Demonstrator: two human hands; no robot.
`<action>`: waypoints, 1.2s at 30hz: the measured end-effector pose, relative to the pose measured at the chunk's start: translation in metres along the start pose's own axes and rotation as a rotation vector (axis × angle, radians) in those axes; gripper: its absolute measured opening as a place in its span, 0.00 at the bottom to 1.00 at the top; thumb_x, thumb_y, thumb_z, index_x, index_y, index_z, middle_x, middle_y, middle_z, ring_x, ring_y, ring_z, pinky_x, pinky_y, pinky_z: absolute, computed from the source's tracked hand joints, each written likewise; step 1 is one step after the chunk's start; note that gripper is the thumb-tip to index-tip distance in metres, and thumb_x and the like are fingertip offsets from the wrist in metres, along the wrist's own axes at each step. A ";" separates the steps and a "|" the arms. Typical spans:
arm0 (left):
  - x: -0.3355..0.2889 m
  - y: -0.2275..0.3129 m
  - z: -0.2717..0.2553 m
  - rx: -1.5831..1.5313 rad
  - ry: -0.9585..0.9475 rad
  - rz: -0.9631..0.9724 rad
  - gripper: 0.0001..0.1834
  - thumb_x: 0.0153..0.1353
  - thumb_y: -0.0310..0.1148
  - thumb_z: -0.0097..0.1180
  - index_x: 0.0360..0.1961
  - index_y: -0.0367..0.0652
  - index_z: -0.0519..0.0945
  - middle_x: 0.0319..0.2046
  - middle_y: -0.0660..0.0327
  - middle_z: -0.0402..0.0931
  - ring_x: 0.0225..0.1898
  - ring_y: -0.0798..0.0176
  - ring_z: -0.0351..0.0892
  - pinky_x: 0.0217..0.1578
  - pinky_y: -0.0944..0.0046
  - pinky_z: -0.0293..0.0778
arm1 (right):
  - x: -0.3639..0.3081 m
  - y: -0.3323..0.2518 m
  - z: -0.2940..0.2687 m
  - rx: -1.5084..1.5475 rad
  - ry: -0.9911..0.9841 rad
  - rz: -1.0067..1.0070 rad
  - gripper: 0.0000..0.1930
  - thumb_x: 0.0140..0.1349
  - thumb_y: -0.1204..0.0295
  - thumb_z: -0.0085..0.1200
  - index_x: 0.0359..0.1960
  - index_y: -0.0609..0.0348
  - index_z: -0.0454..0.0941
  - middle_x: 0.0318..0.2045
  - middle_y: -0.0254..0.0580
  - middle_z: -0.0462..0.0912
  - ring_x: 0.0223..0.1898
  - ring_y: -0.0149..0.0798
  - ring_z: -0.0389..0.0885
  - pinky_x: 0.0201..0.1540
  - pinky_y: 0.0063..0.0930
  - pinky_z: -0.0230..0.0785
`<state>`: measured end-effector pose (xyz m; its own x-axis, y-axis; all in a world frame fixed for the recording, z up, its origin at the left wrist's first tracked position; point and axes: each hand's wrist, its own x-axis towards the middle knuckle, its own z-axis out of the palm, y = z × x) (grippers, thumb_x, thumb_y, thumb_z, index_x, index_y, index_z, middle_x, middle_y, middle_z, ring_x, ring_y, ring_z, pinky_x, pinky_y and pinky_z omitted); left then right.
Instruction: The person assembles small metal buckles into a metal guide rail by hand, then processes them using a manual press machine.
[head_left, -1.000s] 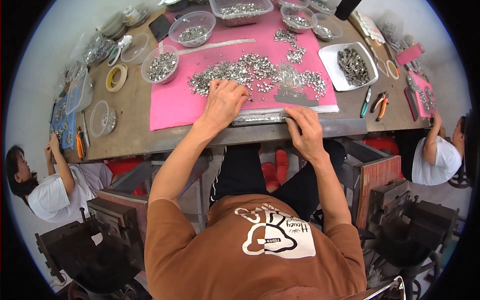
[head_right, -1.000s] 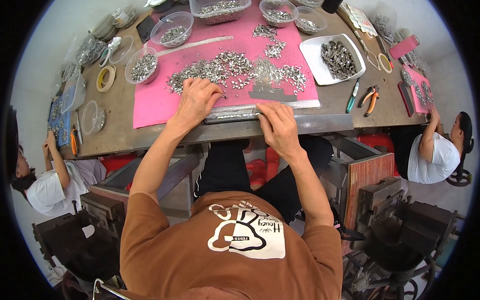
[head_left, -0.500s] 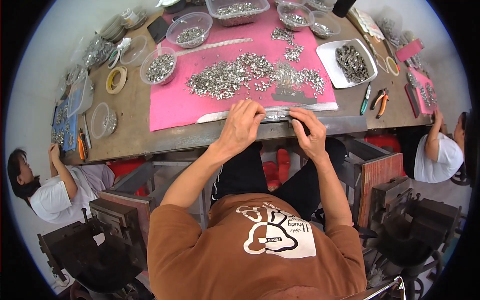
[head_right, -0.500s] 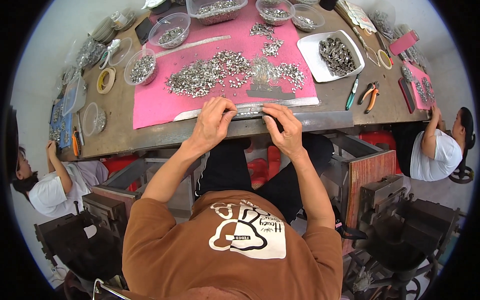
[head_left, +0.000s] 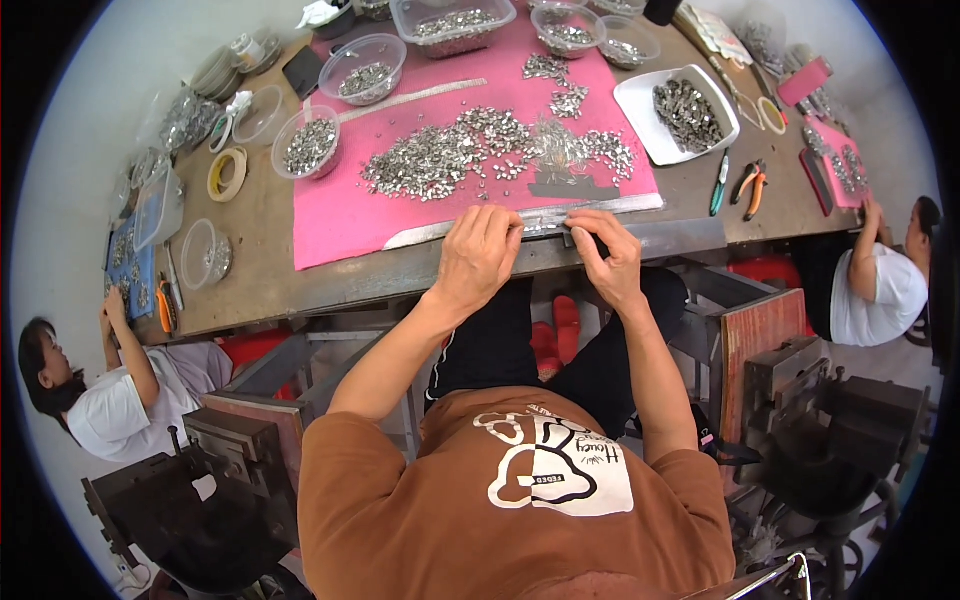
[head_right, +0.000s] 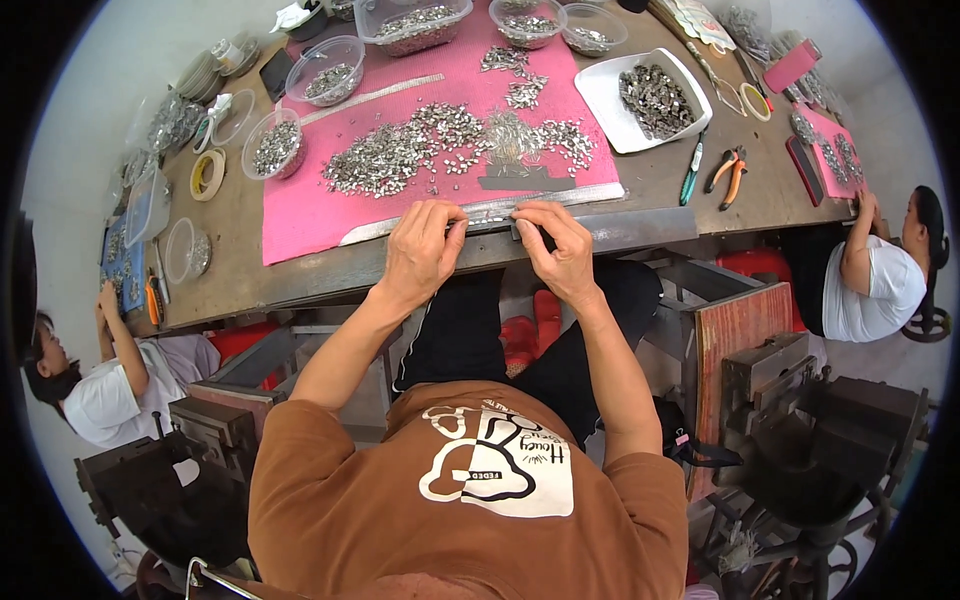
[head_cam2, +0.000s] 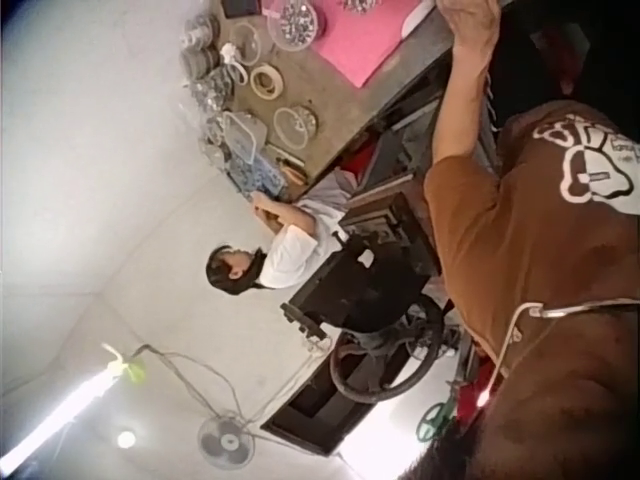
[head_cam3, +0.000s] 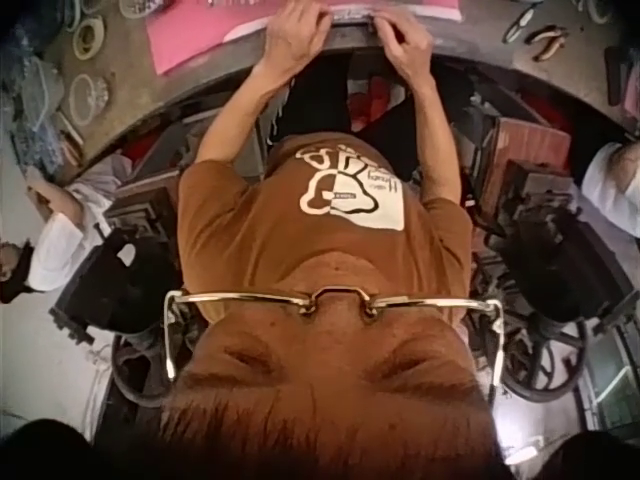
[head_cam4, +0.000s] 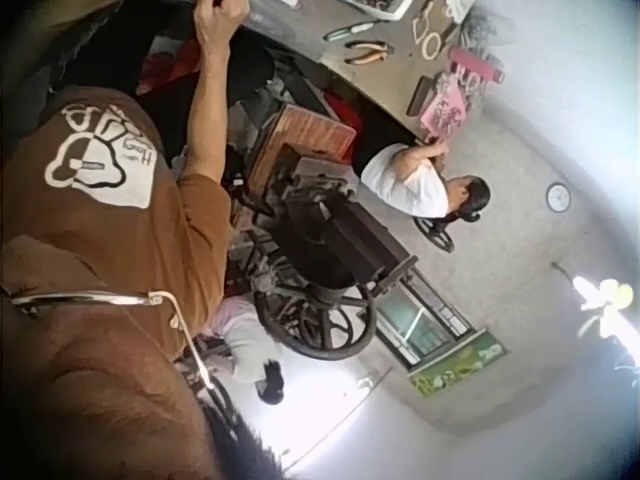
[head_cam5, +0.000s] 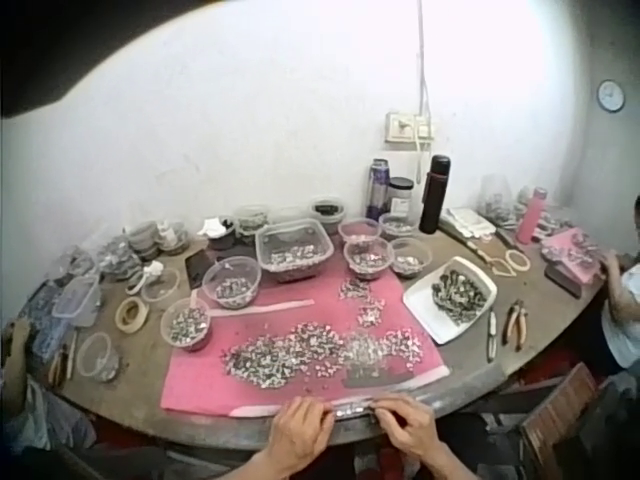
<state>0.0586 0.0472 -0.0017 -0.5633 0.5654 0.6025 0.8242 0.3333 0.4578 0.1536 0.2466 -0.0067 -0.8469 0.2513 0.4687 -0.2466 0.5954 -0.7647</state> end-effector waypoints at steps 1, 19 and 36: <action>-0.001 -0.001 0.000 -0.024 0.002 -0.006 0.07 0.61 0.24 0.63 0.38 0.38 0.78 0.34 0.55 0.79 0.36 0.49 0.78 0.38 0.53 0.73 | 0.000 0.000 0.000 0.004 -0.004 0.014 0.06 0.65 0.78 0.59 0.41 0.65 0.85 0.43 0.48 0.88 0.45 0.43 0.87 0.50 0.31 0.76; -0.021 -0.013 -0.033 0.187 -0.020 0.069 0.28 0.55 0.41 0.72 0.57 0.46 0.81 0.48 0.59 0.79 0.53 0.53 0.72 0.59 0.44 0.61 | 0.020 0.000 -0.025 0.092 -0.413 0.083 0.28 0.55 0.76 0.69 0.59 0.61 0.76 0.50 0.45 0.79 0.49 0.42 0.82 0.54 0.36 0.74; 0.085 0.126 0.113 -0.763 -0.432 0.151 0.14 0.58 0.21 0.65 0.46 0.37 0.81 0.40 0.53 0.78 0.44 0.54 0.79 0.47 0.60 0.74 | -0.134 -0.058 -0.221 -0.318 0.223 0.220 0.24 0.50 0.74 0.75 0.48 0.62 0.79 0.42 0.42 0.79 0.41 0.39 0.81 0.45 0.31 0.76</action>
<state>0.1213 0.2228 0.0338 -0.2540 0.8491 0.4630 0.5382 -0.2737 0.7972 0.3855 0.3470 0.0729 -0.7323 0.5356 0.4205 0.1148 0.7058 -0.6990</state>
